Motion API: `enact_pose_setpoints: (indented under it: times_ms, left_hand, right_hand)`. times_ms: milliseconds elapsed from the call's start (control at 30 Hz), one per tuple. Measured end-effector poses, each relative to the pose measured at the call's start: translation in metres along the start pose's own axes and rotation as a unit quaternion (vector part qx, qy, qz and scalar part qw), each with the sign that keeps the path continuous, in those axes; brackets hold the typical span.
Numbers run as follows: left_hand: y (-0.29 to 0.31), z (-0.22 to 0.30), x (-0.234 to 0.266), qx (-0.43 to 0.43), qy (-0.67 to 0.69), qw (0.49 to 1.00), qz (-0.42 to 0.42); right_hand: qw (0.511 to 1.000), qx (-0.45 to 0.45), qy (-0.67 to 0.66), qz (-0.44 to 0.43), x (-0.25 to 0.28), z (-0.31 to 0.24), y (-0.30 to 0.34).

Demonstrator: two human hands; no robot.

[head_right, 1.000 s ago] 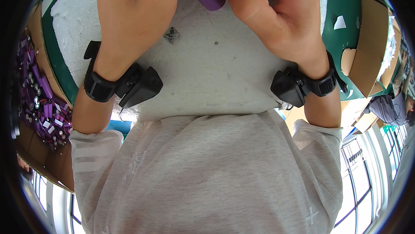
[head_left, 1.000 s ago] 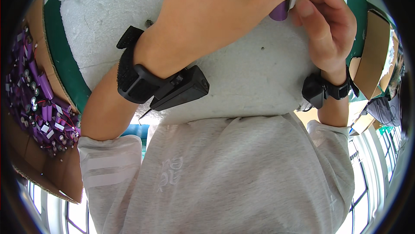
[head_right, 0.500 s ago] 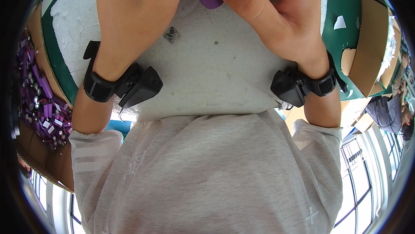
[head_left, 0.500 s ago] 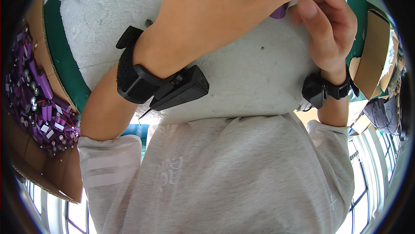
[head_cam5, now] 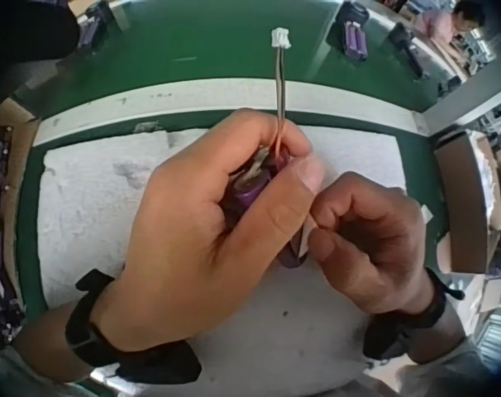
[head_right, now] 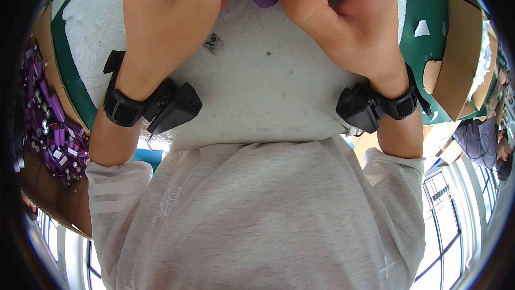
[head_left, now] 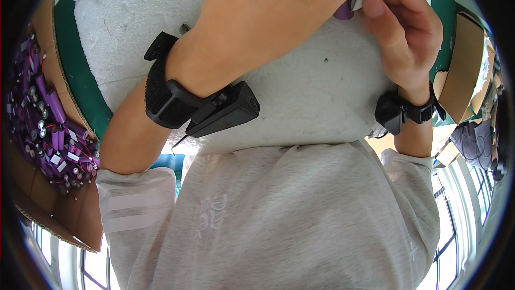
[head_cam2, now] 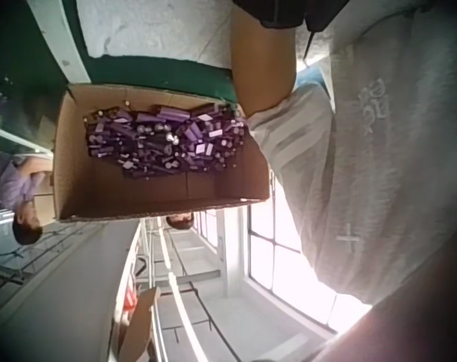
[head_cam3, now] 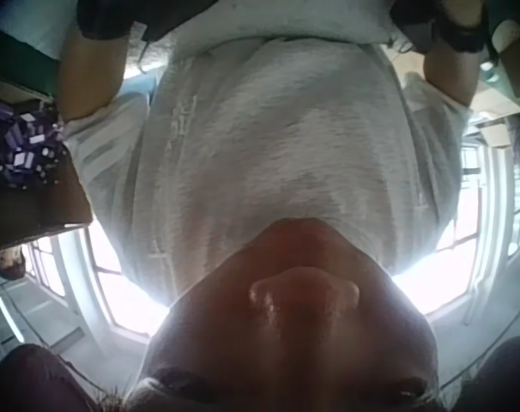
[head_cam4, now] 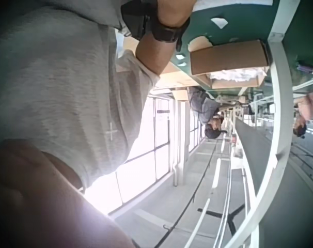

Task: The person plugs a battery pack into a circuit board inside a fan housing and tucks it into place before setting the assembly aside. They then pick up another battery pack from a box and peel a sticker off of it.

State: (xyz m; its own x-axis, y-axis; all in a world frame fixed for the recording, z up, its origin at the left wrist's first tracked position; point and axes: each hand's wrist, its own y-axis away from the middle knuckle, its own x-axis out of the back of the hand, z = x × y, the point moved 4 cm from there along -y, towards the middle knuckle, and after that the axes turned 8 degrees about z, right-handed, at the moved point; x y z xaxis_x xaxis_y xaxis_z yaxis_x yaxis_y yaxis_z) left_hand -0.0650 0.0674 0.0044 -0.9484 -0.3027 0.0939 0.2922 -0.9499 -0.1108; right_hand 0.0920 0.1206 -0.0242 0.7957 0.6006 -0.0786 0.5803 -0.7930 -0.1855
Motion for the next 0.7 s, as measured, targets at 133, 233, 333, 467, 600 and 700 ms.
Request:
enact_pose_setpoints:
  times_ms: [133, 233, 333, 467, 600, 700]
  left_hand:
    - [-0.002, -0.002, 0.000, 0.021, 0.012, 1.000, -0.013]
    - [-0.004, -0.005, -0.001, 0.051, 0.028, 0.998, -0.034]
    - [-0.005, -0.006, -0.002, 0.072, 0.038, 0.996, -0.047]
    - [-0.005, -0.006, -0.005, 0.082, 0.046, 0.995, -0.045]
    - [-0.005, -0.006, -0.007, 0.092, 0.054, 0.993, -0.043]
    - [-0.005, -0.007, -0.008, 0.099, 0.059, 0.992, -0.041]
  right_hand:
    - [0.987, -0.091, 0.135, 0.007, -0.006, -0.020, -0.003]
    - [0.970, -0.136, 0.202, 0.011, -0.005, -0.023, -0.004]
    - [0.970, -0.114, 0.213, 0.002, -0.004, -0.024, -0.006]
    - [0.982, -0.088, 0.147, 0.077, -0.008, -0.019, -0.005]
    - [0.986, -0.041, 0.153, 0.047, 0.009, -0.007, -0.007]
    - [0.986, -0.050, 0.150, 0.051, 0.011, -0.005, -0.005]
